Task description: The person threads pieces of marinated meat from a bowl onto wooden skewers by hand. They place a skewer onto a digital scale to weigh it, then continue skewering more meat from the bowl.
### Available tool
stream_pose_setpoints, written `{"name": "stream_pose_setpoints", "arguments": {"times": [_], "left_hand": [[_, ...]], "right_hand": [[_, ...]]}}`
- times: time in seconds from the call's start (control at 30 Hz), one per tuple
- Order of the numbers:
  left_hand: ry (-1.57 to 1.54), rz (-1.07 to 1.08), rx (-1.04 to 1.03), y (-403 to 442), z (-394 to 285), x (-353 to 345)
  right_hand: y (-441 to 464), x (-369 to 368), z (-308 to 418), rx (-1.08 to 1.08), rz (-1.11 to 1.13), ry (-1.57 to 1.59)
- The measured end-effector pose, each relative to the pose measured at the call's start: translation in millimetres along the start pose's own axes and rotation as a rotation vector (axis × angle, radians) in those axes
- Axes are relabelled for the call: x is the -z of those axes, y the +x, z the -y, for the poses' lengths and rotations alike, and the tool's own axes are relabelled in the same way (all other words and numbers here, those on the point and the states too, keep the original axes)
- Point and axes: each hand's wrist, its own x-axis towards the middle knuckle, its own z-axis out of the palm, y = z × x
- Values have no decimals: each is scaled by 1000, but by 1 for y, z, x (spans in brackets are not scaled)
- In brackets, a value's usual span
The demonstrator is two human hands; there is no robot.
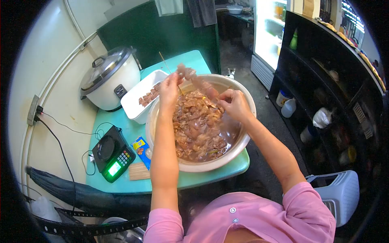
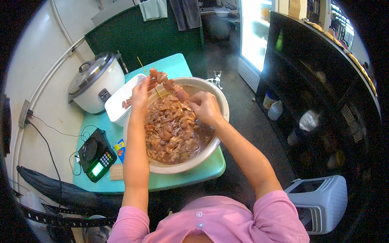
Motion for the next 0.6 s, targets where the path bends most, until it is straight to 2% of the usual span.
{"name": "stream_pose_setpoints", "arguments": {"times": [0.03,0.07,0.13,0.23,0.6], "left_hand": [[-333,-47,126,1,-3,2],[-334,-47,125,0,-5,2],[-554,19,167,-1,-4,4],[-484,8,135,-1,0,4],[-542,-23,105,4,11,7]], "right_hand": [[0,-1,-3,-9,33,16],[0,-2,-5,-17,66,30],[0,-4,-7,7,78,9],[-2,0,0,-1,102,-10],[-2,-1,-1,-60,121,1]]}}
